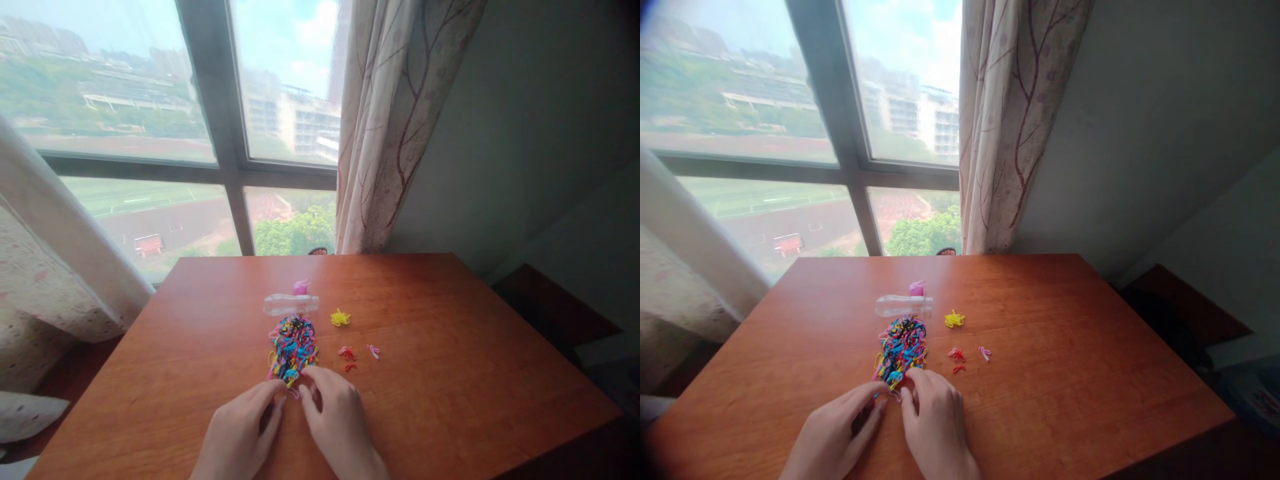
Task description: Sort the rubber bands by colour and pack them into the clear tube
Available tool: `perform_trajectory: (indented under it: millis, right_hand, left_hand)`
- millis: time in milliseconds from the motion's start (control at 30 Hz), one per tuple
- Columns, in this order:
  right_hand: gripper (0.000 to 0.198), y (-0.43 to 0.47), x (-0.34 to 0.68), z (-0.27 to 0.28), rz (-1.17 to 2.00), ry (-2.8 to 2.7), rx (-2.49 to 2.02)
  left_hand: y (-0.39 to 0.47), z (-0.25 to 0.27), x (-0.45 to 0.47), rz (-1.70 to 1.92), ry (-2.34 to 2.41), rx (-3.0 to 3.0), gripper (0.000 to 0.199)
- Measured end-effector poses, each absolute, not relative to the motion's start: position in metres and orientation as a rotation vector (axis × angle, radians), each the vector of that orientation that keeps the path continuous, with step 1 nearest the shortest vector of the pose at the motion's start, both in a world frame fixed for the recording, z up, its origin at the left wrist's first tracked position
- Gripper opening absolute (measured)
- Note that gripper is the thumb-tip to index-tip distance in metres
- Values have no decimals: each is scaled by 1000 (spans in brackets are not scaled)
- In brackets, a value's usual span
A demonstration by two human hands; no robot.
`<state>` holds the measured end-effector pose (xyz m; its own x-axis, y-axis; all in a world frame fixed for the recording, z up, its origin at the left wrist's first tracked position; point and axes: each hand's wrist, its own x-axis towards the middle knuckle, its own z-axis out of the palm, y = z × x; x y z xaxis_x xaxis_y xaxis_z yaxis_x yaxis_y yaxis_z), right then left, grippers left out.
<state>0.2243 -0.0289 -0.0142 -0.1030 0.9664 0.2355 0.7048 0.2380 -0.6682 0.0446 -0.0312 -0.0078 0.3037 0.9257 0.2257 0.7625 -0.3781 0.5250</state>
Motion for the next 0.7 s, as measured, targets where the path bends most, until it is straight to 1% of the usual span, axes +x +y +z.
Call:
perform_trajectory:
  millis: [267,433,567,700]
  right_hand:
    - [13,-22,215,-10,441,-1920,-1495]
    - [12,-24,218,-7,529,-1858,-1452]
    - [11,-24,222,-4,586,-1805,-1416]
    - [11,-23,226,-3,620,-1792,-1391]
  left_hand:
    - [-32,-11,42,665,1531,2222,19]
    - [-31,-10,43,646,1532,2223,20]
    - [-30,-9,43,671,1525,2235,22]
    - [-32,-14,42,740,1560,2241,21]
